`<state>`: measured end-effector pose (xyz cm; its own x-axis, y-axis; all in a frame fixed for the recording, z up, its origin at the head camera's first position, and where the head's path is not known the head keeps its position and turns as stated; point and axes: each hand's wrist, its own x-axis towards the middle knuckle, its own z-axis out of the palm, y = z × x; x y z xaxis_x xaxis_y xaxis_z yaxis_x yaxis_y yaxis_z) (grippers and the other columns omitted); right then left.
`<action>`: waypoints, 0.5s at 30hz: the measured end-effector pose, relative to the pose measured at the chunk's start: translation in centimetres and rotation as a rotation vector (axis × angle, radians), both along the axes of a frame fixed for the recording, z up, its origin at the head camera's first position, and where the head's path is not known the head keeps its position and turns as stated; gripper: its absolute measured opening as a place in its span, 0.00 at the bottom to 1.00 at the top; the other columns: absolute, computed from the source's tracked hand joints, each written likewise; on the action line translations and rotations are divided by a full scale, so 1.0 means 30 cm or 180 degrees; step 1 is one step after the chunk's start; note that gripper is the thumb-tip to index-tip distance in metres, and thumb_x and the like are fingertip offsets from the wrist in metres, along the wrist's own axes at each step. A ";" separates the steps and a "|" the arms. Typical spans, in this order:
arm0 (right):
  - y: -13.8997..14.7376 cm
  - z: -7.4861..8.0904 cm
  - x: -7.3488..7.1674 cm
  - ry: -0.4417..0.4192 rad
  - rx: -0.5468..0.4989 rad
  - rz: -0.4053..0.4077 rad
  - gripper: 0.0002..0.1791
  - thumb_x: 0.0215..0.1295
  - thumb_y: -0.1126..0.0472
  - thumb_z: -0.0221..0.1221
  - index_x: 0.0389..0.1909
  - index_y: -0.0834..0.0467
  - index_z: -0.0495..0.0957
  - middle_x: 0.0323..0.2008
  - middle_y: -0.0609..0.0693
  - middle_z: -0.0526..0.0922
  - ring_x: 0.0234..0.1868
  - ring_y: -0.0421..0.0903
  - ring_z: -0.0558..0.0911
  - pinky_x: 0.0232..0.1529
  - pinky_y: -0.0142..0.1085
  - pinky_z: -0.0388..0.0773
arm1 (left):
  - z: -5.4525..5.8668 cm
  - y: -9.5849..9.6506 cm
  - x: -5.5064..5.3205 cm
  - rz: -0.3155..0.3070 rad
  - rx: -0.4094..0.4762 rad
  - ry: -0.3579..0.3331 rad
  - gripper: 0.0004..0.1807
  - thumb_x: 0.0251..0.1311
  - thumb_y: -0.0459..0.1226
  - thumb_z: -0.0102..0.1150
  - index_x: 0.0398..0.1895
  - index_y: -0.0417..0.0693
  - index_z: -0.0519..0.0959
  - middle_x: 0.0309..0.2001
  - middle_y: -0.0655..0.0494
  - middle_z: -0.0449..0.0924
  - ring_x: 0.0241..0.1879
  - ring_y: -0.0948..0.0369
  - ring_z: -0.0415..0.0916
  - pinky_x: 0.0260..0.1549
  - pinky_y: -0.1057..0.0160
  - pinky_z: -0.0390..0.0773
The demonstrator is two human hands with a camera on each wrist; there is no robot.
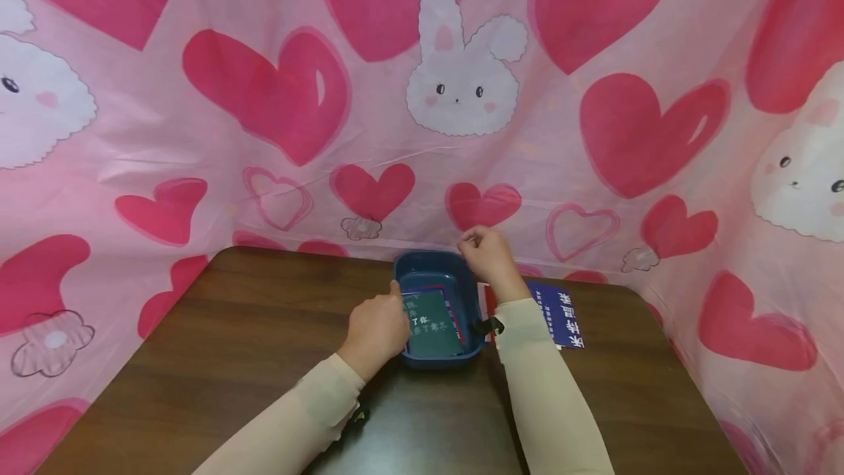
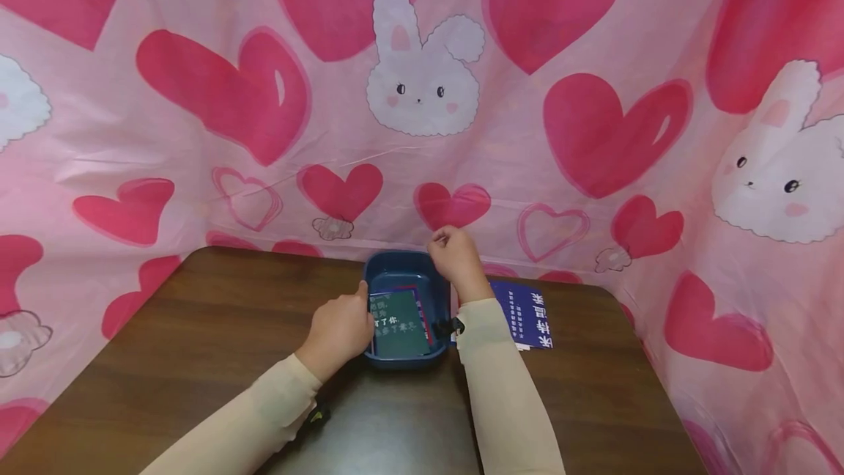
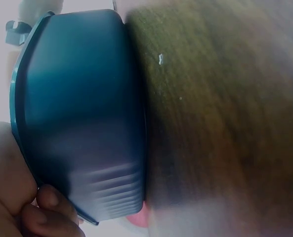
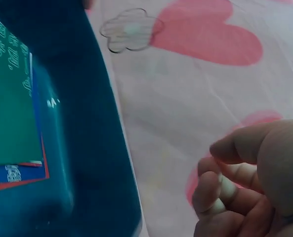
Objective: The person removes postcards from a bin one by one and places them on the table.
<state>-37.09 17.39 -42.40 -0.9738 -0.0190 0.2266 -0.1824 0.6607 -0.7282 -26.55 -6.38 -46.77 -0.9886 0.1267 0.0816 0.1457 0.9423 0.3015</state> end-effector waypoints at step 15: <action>-0.187 0.003 0.061 -0.0970 0.1373 0.0605 0.23 0.71 0.49 0.76 0.58 0.60 0.89 0.38 0.54 0.91 0.32 0.49 0.90 0.43 0.47 0.94 | 0.007 -0.003 0.005 -0.0035 0.0041 -0.0061 0.38 0.77 0.44 0.66 0.84 0.36 0.72 0.17 0.54 0.74 0.17 0.54 0.73 0.16 0.58 0.76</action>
<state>-35.25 11.78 -42.30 -0.9644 -0.2292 -0.1318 -0.1508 0.8864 -0.4377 -26.40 -6.49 -46.57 -0.9885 0.1368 0.0644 0.1502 0.9367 0.3164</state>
